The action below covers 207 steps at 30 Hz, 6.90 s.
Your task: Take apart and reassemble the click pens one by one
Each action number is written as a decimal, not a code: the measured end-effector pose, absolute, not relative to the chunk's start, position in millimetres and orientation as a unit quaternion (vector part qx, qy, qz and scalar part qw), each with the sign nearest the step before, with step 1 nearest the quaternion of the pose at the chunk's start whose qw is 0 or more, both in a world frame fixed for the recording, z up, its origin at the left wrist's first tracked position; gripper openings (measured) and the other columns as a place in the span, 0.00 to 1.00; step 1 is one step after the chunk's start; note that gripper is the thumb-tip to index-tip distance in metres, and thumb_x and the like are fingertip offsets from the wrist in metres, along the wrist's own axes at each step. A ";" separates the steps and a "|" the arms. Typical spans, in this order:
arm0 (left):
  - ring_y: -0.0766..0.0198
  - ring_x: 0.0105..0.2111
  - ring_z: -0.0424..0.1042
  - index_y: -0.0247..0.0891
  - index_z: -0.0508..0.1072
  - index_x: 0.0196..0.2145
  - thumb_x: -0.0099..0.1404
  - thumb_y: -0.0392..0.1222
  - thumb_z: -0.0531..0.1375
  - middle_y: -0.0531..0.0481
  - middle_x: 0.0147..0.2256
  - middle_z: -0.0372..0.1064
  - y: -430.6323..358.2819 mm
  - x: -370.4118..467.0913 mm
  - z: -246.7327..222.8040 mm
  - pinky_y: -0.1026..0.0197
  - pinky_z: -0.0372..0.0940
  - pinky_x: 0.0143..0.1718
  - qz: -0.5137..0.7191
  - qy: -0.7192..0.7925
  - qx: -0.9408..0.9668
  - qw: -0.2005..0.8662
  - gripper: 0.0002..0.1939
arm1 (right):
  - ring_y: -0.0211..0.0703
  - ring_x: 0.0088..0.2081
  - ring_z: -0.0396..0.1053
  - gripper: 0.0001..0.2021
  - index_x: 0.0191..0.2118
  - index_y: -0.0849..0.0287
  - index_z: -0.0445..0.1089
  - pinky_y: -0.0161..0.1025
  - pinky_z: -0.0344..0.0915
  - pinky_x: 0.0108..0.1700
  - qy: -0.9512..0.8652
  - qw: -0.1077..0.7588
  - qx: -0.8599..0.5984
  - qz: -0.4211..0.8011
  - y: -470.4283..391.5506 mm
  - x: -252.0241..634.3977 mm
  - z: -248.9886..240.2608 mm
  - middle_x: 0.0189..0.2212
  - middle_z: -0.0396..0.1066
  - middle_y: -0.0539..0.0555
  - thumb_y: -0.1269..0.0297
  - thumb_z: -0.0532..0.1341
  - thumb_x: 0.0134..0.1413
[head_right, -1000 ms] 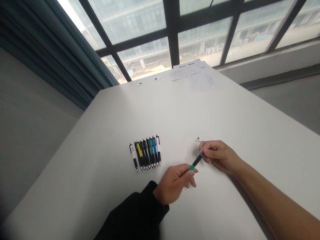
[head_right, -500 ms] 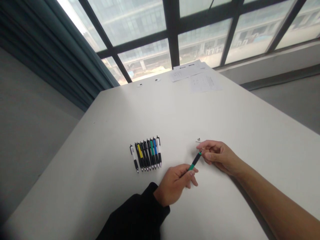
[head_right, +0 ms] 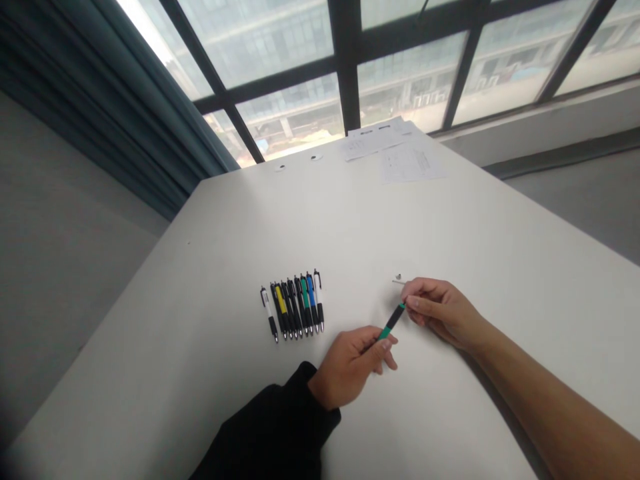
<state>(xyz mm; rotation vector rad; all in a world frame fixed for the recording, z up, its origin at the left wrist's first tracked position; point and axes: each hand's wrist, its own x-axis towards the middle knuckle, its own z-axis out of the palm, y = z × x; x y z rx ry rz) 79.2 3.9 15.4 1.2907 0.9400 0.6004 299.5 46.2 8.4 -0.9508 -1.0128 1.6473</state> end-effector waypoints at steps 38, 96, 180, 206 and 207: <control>0.68 0.26 0.65 0.36 0.65 0.46 0.73 0.47 0.54 0.45 0.34 0.77 5.1 82.5 12.5 0.63 0.59 0.31 0.280 0.378 0.569 0.674 0.12 | 0.46 0.32 0.73 0.13 0.41 0.57 0.79 0.43 0.67 0.38 -0.716 0.306 -0.608 0.156 63.7 311.2 -6.0 0.37 0.76 0.56 0.54 0.62 0.60; 0.67 0.27 0.67 0.35 0.67 0.47 0.72 0.50 0.55 0.45 0.34 0.77 6.1 81.3 10.9 0.63 0.62 0.32 0.261 0.386 0.598 0.652 0.15 | 0.36 0.24 0.66 0.11 0.31 0.56 0.80 0.36 0.64 0.27 -0.395 0.512 -0.389 0.656 57.4 309.1 -0.5 0.24 0.73 0.52 0.60 0.77 0.41; 0.70 0.22 0.62 0.35 0.68 0.45 0.72 0.48 0.54 0.47 0.31 0.77 6.6 82.7 9.7 0.66 0.59 0.25 0.269 0.399 0.588 0.650 0.13 | 0.37 0.27 0.65 0.12 0.36 0.60 0.77 0.35 0.62 0.28 -0.511 0.407 -0.398 0.644 56.7 320.5 -0.9 0.29 0.75 0.55 0.57 0.71 0.52; 0.68 0.23 0.62 0.35 0.71 0.46 0.73 0.47 0.52 0.46 0.34 0.80 8.5 79.4 15.4 0.64 0.59 0.27 0.215 0.405 0.628 0.629 0.15 | 0.33 0.22 0.49 0.16 0.32 0.60 0.69 0.35 0.45 0.24 -0.587 0.300 -0.404 0.634 52.7 315.9 16.4 0.20 0.57 0.45 0.51 0.66 0.58; 0.68 0.22 0.62 0.34 0.72 0.46 0.73 0.47 0.52 0.45 0.33 0.80 8.6 79.4 15.3 0.64 0.59 0.27 0.213 0.403 0.624 0.635 0.15 | 0.33 0.22 0.50 0.16 0.33 0.61 0.71 0.35 0.46 0.24 -0.588 0.299 -0.403 0.635 53.0 316.6 16.3 0.20 0.58 0.45 0.51 0.66 0.57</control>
